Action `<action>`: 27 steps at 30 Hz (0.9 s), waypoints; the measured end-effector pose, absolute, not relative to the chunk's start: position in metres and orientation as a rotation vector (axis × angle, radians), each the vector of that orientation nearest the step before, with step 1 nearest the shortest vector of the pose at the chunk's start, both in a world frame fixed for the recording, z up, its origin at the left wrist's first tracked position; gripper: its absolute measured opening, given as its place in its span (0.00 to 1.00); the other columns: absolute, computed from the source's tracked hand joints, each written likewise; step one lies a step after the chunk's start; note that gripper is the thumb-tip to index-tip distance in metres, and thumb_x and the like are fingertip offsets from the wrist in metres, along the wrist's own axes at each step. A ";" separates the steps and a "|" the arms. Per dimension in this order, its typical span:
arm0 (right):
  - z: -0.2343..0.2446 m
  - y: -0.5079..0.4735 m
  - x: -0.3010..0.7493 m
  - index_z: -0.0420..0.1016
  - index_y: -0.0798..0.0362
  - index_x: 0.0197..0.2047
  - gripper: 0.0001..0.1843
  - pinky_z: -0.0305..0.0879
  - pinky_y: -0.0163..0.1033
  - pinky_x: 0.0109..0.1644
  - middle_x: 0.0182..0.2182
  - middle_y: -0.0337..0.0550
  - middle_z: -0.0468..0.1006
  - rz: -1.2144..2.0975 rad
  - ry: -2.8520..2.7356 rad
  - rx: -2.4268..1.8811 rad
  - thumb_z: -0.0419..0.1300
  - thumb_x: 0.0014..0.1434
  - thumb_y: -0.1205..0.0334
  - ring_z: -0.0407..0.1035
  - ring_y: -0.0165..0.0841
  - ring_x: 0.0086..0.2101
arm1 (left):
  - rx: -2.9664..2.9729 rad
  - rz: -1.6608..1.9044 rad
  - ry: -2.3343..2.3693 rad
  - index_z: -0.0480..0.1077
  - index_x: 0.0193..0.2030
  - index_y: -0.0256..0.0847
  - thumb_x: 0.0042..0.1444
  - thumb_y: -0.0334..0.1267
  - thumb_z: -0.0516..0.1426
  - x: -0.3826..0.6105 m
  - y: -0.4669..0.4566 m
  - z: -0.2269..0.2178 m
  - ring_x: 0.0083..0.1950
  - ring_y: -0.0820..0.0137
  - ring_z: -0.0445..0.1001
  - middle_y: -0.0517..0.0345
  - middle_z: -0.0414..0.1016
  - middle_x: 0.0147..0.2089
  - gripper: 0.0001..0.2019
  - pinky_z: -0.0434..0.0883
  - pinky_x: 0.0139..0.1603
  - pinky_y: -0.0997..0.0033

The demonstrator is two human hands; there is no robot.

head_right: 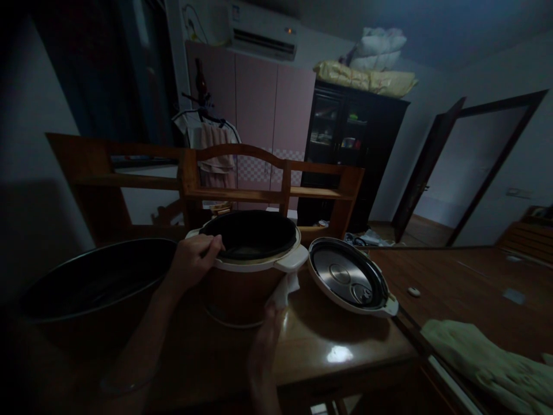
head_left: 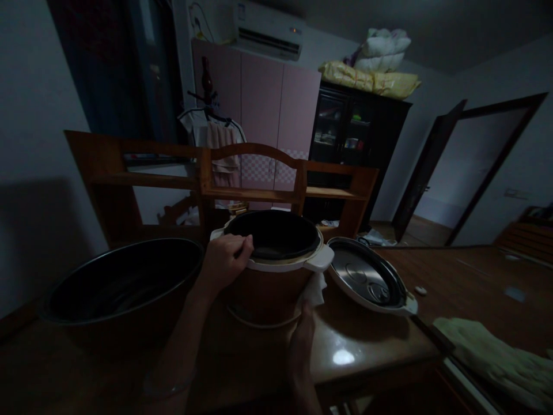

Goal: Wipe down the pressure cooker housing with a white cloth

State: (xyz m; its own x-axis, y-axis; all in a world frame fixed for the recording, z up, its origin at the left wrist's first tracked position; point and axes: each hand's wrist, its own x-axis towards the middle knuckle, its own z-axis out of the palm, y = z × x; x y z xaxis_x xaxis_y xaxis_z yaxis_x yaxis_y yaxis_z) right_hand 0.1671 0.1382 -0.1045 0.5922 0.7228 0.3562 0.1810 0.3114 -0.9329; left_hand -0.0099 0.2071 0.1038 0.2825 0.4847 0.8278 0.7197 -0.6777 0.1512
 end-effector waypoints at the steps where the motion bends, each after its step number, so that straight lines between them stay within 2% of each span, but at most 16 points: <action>1: -0.106 0.136 0.158 0.66 0.64 0.63 0.38 0.56 0.56 0.63 0.61 0.62 0.64 0.428 -0.893 -1.269 0.43 0.66 0.40 0.57 0.47 0.63 | -2.304 -1.347 -1.108 0.72 0.27 0.36 0.68 0.42 0.47 -0.010 0.207 0.104 0.31 0.72 0.71 0.56 0.72 0.27 0.21 0.62 0.38 0.69; 4: -0.099 0.124 0.132 0.64 0.61 0.65 0.34 0.58 0.52 0.63 0.62 0.59 0.65 0.406 -0.995 -1.262 0.43 0.69 0.44 0.59 0.43 0.62 | -2.310 -1.343 -1.116 0.72 0.27 0.36 0.68 0.43 0.47 -0.010 0.207 0.104 0.32 0.71 0.71 0.56 0.73 0.28 0.22 0.62 0.38 0.68; 6: -0.087 0.117 0.118 0.54 0.59 0.71 0.32 0.56 0.52 0.65 0.64 0.58 0.60 0.379 -1.115 -1.236 0.42 0.70 0.49 0.52 0.41 0.66 | -2.310 -1.338 -1.127 0.72 0.27 0.37 0.68 0.43 0.47 -0.010 0.207 0.104 0.32 0.71 0.71 0.55 0.72 0.28 0.22 0.63 0.38 0.68; 9: -0.068 0.112 0.107 0.41 0.61 0.74 0.32 0.51 0.59 0.67 0.68 0.60 0.52 0.202 -1.367 -1.223 0.40 0.71 0.58 0.41 0.43 0.69 | -2.322 -1.330 -1.140 0.71 0.27 0.37 0.68 0.43 0.47 -0.009 0.206 0.104 0.33 0.71 0.71 0.55 0.72 0.28 0.21 0.63 0.39 0.68; 13: -0.048 0.111 0.107 0.36 0.60 0.75 0.35 0.45 0.64 0.68 0.71 0.57 0.41 -0.061 -1.644 -1.221 0.40 0.67 0.67 0.31 0.48 0.70 | -2.338 -1.328 -1.102 0.70 0.28 0.36 0.68 0.41 0.47 -0.011 0.207 0.103 0.33 0.71 0.71 0.55 0.72 0.28 0.20 0.64 0.40 0.68; 16: -0.046 0.109 0.114 0.36 0.57 0.75 0.36 0.46 0.62 0.69 0.72 0.51 0.38 -0.194 -1.755 -1.215 0.42 0.66 0.68 0.29 0.48 0.70 | -2.374 -1.337 -1.040 0.70 0.28 0.37 0.68 0.40 0.47 -0.012 0.208 0.103 0.33 0.72 0.71 0.55 0.72 0.29 0.19 0.64 0.40 0.68; 19: -0.053 0.108 0.127 0.36 0.55 0.75 0.36 0.42 0.61 0.70 0.72 0.49 0.39 -0.177 -1.731 -1.236 0.41 0.66 0.68 0.31 0.46 0.70 | -2.397 -1.356 -1.025 0.71 0.28 0.37 0.68 0.41 0.48 -0.012 0.208 0.104 0.33 0.72 0.71 0.57 0.73 0.29 0.19 0.64 0.40 0.68; 21: -0.057 0.109 0.141 0.37 0.56 0.75 0.34 0.39 0.60 0.70 0.72 0.50 0.40 -0.024 -1.541 -1.252 0.40 0.68 0.64 0.34 0.44 0.70 | -2.415 -1.363 -1.045 0.72 0.29 0.37 0.68 0.42 0.48 -0.013 0.208 0.105 0.34 0.72 0.72 0.57 0.74 0.30 0.20 0.64 0.40 0.67; 23: -0.056 0.113 0.156 0.42 0.58 0.74 0.33 0.45 0.56 0.69 0.70 0.53 0.47 0.235 -1.260 -1.248 0.38 0.70 0.56 0.41 0.42 0.69 | -2.458 -1.380 -1.091 0.74 0.30 0.38 0.68 0.44 0.47 -0.014 0.208 0.106 0.35 0.72 0.73 0.57 0.75 0.31 0.21 0.64 0.41 0.68; 25: -0.053 0.117 0.169 0.52 0.60 0.72 0.33 0.54 0.51 0.66 0.65 0.56 0.59 0.479 -1.010 -1.247 0.38 0.71 0.50 0.52 0.41 0.66 | -2.542 -1.398 -1.158 0.76 0.32 0.39 0.68 0.47 0.48 -0.018 0.208 0.109 0.37 0.72 0.74 0.59 0.77 0.33 0.21 0.65 0.43 0.69; 27: -0.051 0.120 0.175 0.60 0.61 0.68 0.34 0.59 0.47 0.62 0.60 0.56 0.67 0.561 -0.919 -1.234 0.38 0.70 0.47 0.59 0.40 0.62 | -2.643 -1.395 -1.227 0.77 0.34 0.42 0.67 0.50 0.48 -0.021 0.207 0.114 0.39 0.73 0.75 0.61 0.78 0.35 0.21 0.65 0.45 0.70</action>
State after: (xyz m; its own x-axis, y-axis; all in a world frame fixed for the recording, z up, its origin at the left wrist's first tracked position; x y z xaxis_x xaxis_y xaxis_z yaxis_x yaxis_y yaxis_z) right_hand 0.1748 0.1200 -0.0515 0.5393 0.7927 0.2843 0.1093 0.2689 -0.9570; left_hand -0.0213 0.2069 0.1140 0.3399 0.6583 0.6716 0.5819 -0.7083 0.3997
